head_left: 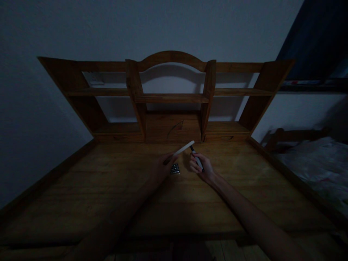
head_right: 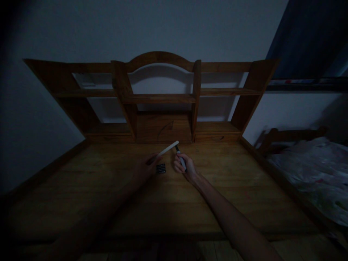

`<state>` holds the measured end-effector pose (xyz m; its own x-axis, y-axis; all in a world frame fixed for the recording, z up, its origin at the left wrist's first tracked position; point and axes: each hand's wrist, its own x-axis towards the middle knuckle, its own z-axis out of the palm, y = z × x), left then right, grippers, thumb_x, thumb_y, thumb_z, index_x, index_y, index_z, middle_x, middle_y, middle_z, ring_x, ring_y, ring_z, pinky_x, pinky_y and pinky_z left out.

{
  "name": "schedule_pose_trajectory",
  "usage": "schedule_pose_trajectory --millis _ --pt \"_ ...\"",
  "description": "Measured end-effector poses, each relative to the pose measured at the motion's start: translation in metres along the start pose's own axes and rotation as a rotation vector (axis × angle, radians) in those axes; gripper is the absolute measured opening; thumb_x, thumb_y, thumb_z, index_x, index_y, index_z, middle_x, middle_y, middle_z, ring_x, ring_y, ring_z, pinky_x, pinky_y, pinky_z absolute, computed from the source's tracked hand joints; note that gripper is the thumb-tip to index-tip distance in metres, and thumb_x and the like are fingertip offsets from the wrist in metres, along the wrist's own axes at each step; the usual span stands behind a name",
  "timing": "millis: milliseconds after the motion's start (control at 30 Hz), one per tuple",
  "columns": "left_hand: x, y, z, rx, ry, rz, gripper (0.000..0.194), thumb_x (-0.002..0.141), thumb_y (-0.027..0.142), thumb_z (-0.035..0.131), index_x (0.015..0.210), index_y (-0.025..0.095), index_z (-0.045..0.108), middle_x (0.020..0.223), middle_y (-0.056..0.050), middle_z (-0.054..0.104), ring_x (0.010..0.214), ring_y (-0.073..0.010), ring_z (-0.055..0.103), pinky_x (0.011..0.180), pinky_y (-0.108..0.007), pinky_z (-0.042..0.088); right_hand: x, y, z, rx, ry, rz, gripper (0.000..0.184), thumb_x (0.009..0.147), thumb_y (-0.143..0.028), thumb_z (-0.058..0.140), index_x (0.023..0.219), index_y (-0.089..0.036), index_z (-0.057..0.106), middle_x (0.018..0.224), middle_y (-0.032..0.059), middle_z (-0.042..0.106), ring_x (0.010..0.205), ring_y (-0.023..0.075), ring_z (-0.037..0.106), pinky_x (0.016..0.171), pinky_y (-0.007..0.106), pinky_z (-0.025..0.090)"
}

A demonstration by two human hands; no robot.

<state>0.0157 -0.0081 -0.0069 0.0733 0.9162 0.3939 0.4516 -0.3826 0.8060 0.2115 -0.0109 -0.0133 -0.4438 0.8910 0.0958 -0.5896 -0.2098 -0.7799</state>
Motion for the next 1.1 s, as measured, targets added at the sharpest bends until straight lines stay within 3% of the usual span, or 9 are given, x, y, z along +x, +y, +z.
schedule_pose_trajectory --millis 300,533,800,1100 --pt "0.0043 -0.002 -0.0059 -0.003 0.073 -0.034 0.036 0.083 0.049 0.054 0.104 0.024 0.068 0.101 -0.002 0.071 0.091 -0.0213 0.065 0.082 -0.032 0.05 -0.0017 -0.0037 0.0011 -0.02 0.003 0.014 0.027 0.084 -0.033 0.044 0.061 -0.021 0.037 0.034 -0.0091 0.026 0.031 0.0074 0.015 0.035 0.02 0.018" --pt "0.0017 -0.0029 0.0015 -0.031 -0.008 0.003 0.034 0.081 0.045 0.058 0.105 0.023 0.069 0.105 -0.004 0.07 0.093 -0.0217 0.065 0.085 -0.034 0.05 0.0006 -0.0005 -0.0012 -0.012 -0.008 0.01 0.026 0.083 -0.033 0.044 0.061 -0.021 0.039 0.033 -0.0091 0.027 0.029 0.0071 0.015 0.034 0.02 0.017" --pt "0.0045 -0.0045 -0.0011 -0.078 0.038 -0.067 0.036 0.081 0.046 0.058 0.107 0.022 0.068 0.104 -0.004 0.07 0.093 -0.0222 0.065 0.083 -0.035 0.051 0.0022 0.0013 -0.0061 -0.024 0.004 0.015 0.027 0.085 -0.033 0.044 0.062 -0.021 0.038 0.035 -0.0094 0.027 0.029 0.007 0.015 0.032 0.02 0.017" --pt "0.0024 -0.0021 -0.0007 -0.033 0.016 -0.034 0.035 0.082 0.045 0.058 0.107 0.023 0.068 0.104 -0.003 0.07 0.093 -0.0221 0.065 0.084 -0.035 0.051 0.0009 0.0001 -0.0031 -0.022 -0.01 -0.008 0.027 0.086 -0.031 0.042 0.061 -0.02 0.04 0.034 -0.0091 0.027 0.03 0.0069 0.015 0.033 0.019 0.017"
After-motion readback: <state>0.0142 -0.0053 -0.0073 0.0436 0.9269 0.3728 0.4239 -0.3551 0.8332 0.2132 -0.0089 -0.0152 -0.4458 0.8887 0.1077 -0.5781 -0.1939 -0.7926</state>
